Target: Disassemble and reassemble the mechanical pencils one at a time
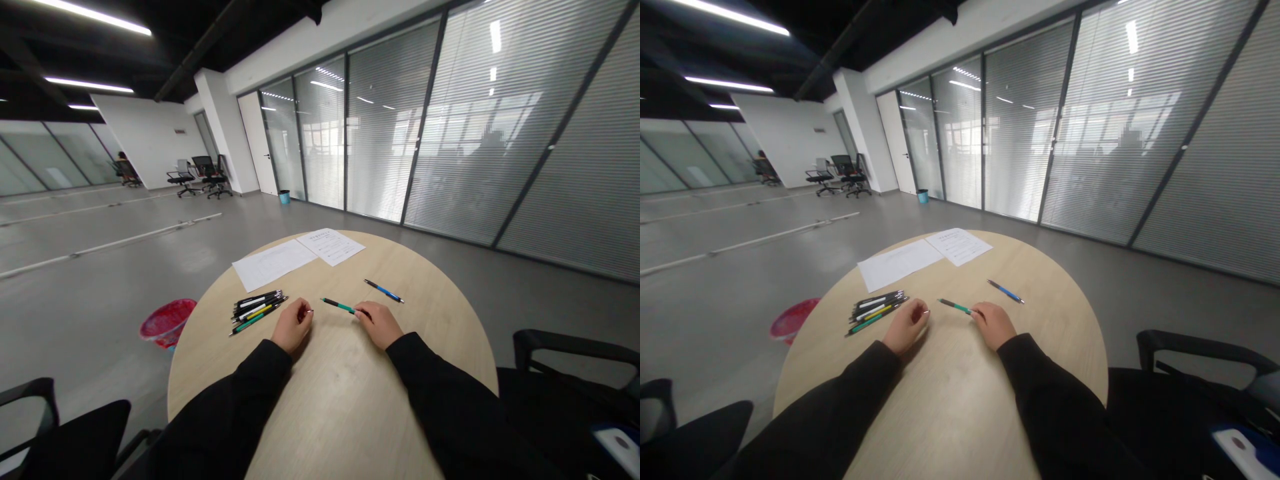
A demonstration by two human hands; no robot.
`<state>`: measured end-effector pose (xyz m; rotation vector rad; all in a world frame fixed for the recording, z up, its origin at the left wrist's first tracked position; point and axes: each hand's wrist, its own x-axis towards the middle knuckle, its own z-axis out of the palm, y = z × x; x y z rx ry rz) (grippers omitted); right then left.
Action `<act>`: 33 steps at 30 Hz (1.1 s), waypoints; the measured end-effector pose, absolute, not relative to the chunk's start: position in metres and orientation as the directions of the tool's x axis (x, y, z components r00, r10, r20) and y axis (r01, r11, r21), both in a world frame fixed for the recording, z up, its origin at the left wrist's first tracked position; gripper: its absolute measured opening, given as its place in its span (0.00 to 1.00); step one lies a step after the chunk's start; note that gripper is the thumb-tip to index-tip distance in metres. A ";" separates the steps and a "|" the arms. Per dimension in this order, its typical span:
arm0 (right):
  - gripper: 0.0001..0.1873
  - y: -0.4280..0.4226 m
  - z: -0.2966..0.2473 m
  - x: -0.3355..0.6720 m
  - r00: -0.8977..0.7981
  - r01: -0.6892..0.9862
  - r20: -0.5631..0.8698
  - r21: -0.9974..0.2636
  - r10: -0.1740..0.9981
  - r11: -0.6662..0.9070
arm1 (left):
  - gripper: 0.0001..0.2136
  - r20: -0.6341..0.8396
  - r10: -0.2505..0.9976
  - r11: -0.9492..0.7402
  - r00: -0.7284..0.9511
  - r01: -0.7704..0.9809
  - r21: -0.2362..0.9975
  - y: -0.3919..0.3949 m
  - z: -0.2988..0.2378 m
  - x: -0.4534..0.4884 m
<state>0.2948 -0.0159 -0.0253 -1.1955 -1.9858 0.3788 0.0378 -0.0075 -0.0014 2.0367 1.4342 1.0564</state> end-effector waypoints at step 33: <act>0.09 -0.019 -0.021 0.294 -0.325 0.657 0.380 -0.568 0.866 0.496 | 0.12 0.277 0.942 -0.336 0.191 0.531 0.777 -0.008 -0.004 0.040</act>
